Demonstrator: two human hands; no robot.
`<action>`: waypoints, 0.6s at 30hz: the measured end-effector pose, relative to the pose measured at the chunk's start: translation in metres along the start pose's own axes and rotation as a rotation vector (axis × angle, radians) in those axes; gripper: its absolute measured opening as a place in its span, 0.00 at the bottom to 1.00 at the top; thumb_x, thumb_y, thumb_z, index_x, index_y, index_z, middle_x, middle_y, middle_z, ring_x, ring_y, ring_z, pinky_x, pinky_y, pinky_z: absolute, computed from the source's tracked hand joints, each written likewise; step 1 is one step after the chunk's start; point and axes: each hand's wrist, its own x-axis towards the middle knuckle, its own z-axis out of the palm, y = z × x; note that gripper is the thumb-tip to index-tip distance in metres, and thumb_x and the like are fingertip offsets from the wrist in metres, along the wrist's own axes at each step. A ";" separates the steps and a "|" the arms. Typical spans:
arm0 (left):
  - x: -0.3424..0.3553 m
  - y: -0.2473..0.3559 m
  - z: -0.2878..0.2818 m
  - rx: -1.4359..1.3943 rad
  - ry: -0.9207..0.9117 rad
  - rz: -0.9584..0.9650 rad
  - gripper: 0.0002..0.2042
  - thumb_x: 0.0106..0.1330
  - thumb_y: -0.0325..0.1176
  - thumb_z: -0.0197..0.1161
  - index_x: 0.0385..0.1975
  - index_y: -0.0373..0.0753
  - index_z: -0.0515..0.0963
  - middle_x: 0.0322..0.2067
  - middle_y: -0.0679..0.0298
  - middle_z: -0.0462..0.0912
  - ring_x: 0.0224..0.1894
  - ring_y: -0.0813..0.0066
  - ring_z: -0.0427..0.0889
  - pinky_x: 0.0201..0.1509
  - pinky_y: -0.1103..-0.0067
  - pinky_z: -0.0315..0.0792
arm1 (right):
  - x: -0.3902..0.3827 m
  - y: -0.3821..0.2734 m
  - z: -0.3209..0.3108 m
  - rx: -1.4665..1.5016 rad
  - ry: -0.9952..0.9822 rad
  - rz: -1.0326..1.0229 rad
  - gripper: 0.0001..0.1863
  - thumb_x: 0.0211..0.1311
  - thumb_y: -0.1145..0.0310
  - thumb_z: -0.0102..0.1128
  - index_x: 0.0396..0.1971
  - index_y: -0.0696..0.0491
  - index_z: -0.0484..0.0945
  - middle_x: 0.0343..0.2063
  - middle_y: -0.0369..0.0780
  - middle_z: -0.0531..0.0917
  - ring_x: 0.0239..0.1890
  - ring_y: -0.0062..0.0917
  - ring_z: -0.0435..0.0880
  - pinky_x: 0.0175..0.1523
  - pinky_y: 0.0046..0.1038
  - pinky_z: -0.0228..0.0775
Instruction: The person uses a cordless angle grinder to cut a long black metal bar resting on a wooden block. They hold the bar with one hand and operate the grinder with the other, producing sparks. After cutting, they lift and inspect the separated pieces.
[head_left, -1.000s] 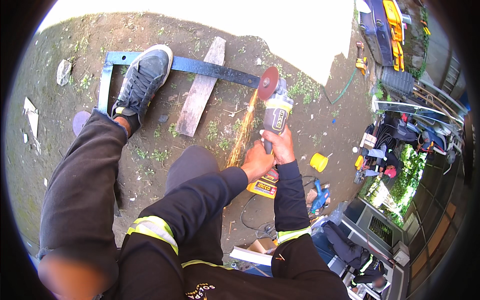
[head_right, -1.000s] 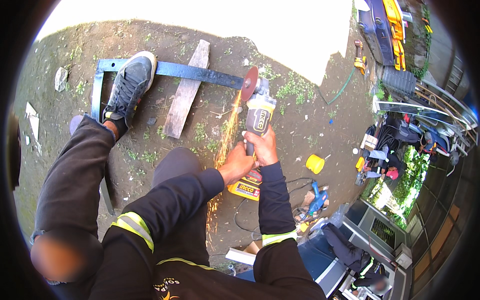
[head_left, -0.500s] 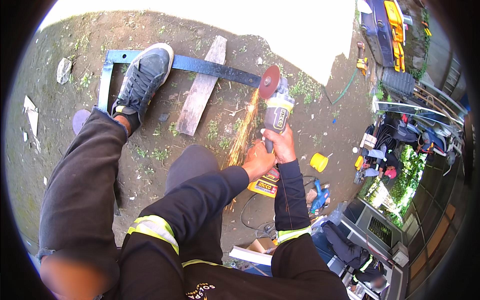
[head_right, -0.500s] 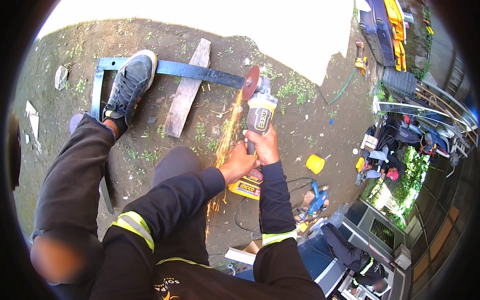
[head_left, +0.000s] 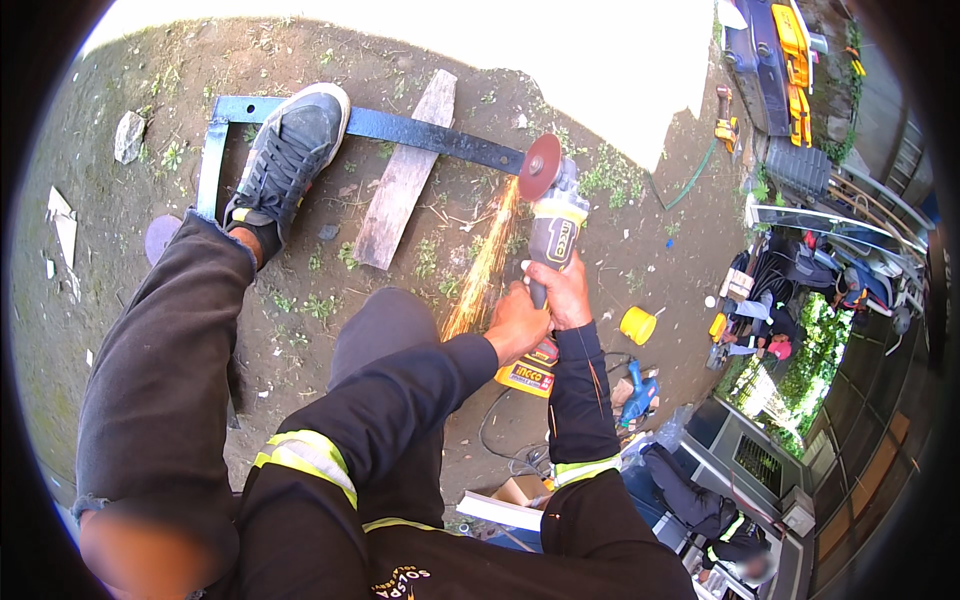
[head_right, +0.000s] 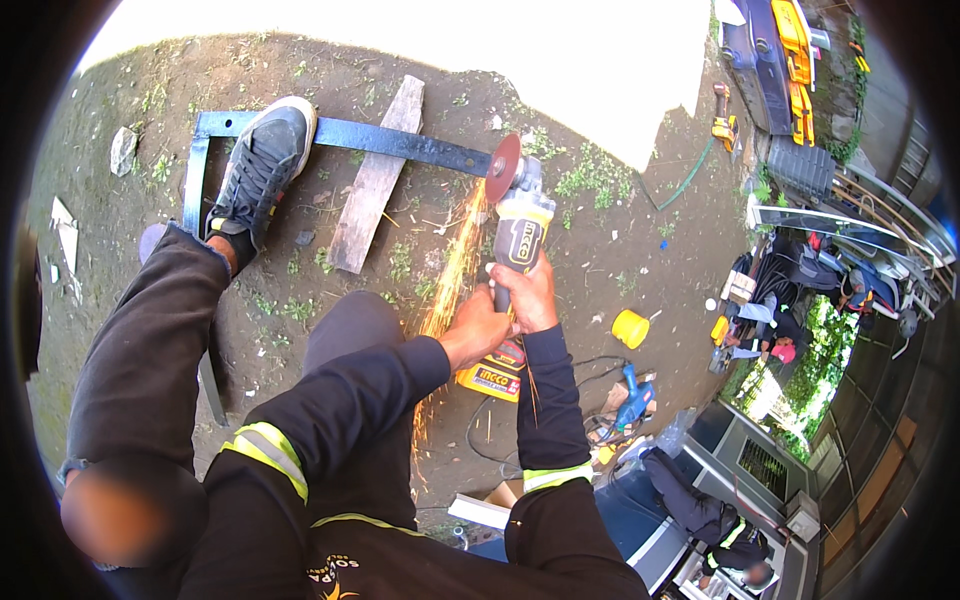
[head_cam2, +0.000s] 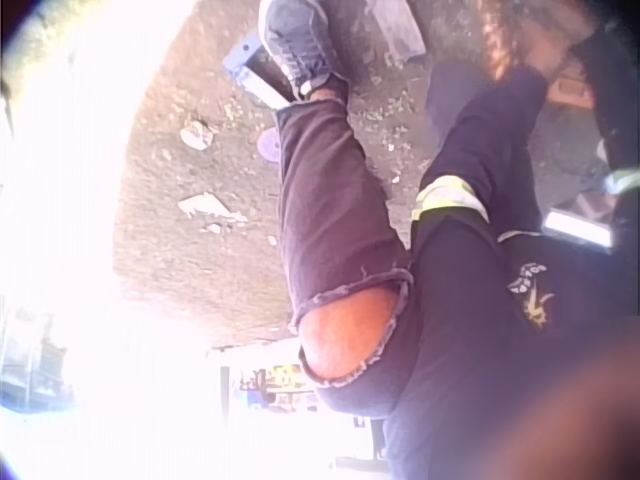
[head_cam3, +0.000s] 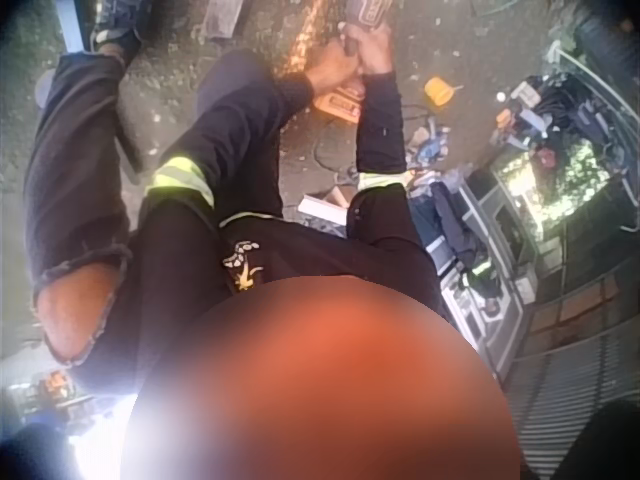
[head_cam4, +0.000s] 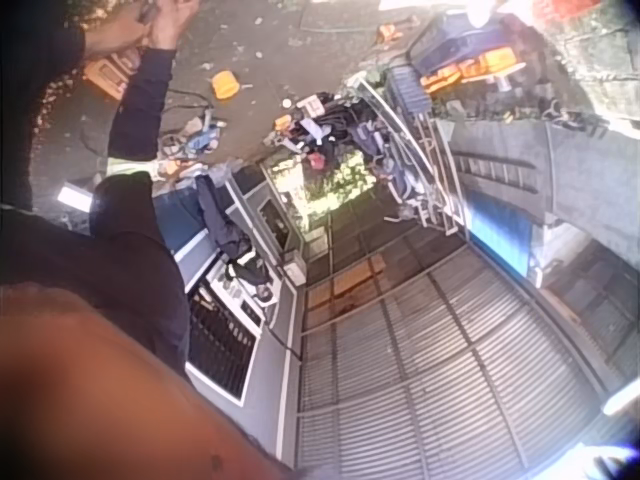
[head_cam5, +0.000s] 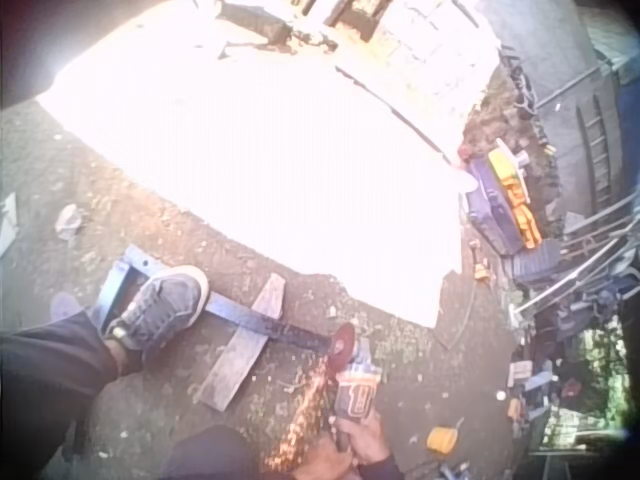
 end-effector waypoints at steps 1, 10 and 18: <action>-0.001 -0.001 0.000 -0.003 0.001 0.007 0.28 0.57 0.29 0.75 0.57 0.31 0.73 0.49 0.45 0.86 0.55 0.48 0.85 0.58 0.61 0.78 | -0.001 0.000 0.000 0.008 -0.010 0.001 0.21 0.55 0.80 0.71 0.49 0.56 0.76 0.34 0.36 0.84 0.30 0.21 0.83 0.37 0.27 0.79; -0.002 -0.009 0.002 -0.034 -0.011 0.006 0.26 0.57 0.27 0.74 0.56 0.31 0.74 0.49 0.45 0.86 0.54 0.49 0.86 0.57 0.62 0.78 | -0.008 0.005 0.003 0.034 -0.012 -0.004 0.20 0.55 0.80 0.71 0.47 0.55 0.76 0.32 0.36 0.83 0.29 0.22 0.83 0.36 0.27 0.78; -0.002 -0.003 0.002 0.017 0.011 0.005 0.27 0.58 0.28 0.74 0.57 0.31 0.73 0.49 0.45 0.86 0.55 0.48 0.85 0.57 0.61 0.78 | -0.004 0.000 0.001 -0.005 -0.008 0.019 0.19 0.56 0.80 0.71 0.47 0.55 0.76 0.32 0.36 0.83 0.29 0.21 0.83 0.36 0.27 0.78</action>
